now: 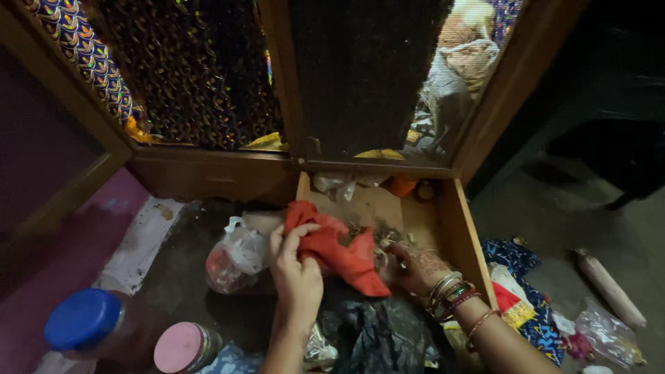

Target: The person sorts through items in a wooden drawer, opening a small orange container and a red lid before placing small items into a white plastic bag.

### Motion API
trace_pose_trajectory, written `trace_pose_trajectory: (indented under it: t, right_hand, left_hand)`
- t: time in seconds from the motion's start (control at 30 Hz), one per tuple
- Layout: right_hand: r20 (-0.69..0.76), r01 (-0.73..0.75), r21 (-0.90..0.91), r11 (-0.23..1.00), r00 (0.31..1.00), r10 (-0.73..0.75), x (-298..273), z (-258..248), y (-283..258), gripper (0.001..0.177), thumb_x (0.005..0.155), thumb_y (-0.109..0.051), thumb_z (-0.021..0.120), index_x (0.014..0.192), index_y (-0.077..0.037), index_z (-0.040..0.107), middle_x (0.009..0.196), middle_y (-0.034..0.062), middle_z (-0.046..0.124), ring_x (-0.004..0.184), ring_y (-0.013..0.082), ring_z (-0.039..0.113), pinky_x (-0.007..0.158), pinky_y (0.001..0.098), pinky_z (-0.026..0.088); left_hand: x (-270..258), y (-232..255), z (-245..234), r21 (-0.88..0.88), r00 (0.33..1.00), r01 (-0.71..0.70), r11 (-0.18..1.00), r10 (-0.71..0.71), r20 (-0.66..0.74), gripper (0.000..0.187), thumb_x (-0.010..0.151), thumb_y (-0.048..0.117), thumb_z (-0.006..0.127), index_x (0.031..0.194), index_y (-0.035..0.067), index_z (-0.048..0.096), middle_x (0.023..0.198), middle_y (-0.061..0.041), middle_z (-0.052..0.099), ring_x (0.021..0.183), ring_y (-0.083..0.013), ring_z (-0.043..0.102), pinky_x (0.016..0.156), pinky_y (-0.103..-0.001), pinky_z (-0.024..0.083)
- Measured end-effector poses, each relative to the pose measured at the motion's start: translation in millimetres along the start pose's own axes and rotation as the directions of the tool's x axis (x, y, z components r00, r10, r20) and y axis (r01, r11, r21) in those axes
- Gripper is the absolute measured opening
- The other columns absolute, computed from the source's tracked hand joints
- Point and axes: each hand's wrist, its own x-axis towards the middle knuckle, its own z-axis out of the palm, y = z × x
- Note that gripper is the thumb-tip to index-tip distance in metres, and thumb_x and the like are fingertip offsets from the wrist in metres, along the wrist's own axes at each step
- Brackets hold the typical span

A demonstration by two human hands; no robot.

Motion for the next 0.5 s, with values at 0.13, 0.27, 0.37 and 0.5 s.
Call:
trace_pose_trajectory:
  t: [0.13,0.27,0.37,0.5]
  right_hand:
    - [0.049,-0.056,-0.069,0.996,0.997,0.059,7,-1,-4,0.054,0.079,-0.033,0.076,0.131,-0.024,0.065,0.118,0.015,0.071,0.108,0.0352,0.069,0.091,0.0469,0.055]
    - [0.049,-0.28,0.041,0.959,0.959,0.278,-9,-23,-18,0.046,0.079,-0.034,0.078,0.122,-0.022,0.071,0.108,0.0093,0.078,0.099,0.0244,0.076,0.088,0.0389,0.06]
    - [0.016,-0.242,0.186,0.952,0.97,0.243,-12,-31,-14,0.047,0.078,-0.033,0.08,0.122,-0.017,0.074,0.099,0.0101,0.082,0.087,0.0188,0.08,0.082,0.0326,0.062]
    - [-0.058,-0.034,0.655,0.755,0.994,0.095,-15,-20,6,0.042,0.082,-0.032,0.079,0.113,-0.004,0.076,0.1,0.0056,0.082,0.088,0.014,0.074,0.079,0.0296,0.061]
  left_hand:
    - [0,14,-5,0.22,0.913,0.051,0.974,-0.135,0.385,0.049,0.073,0.002,0.065,0.12,0.014,0.071,0.142,-0.017,0.049,0.136,-0.0382,0.041,0.114,-0.047,0.031]
    - [-4,29,-5,0.246,0.844,-0.05,0.968,-0.09,0.529,0.055,0.073,0.015,0.07,0.128,0.015,0.067,0.154,-0.016,0.041,0.143,-0.038,0.03,0.117,-0.052,0.019]
    - [-11,35,-6,0.034,0.794,-0.229,0.973,0.167,0.584,0.059,0.072,0.018,0.07,0.131,0.016,0.073,0.161,-0.019,0.041,0.15,-0.0405,0.025,0.118,-0.058,0.008]
    - [-21,45,-5,0.033,0.573,-0.106,0.994,0.034,0.819,0.028,0.088,0.031,0.065,0.106,0.015,0.079,0.132,-0.006,0.066,0.143,-0.0286,0.042,0.121,-0.062,-0.004]
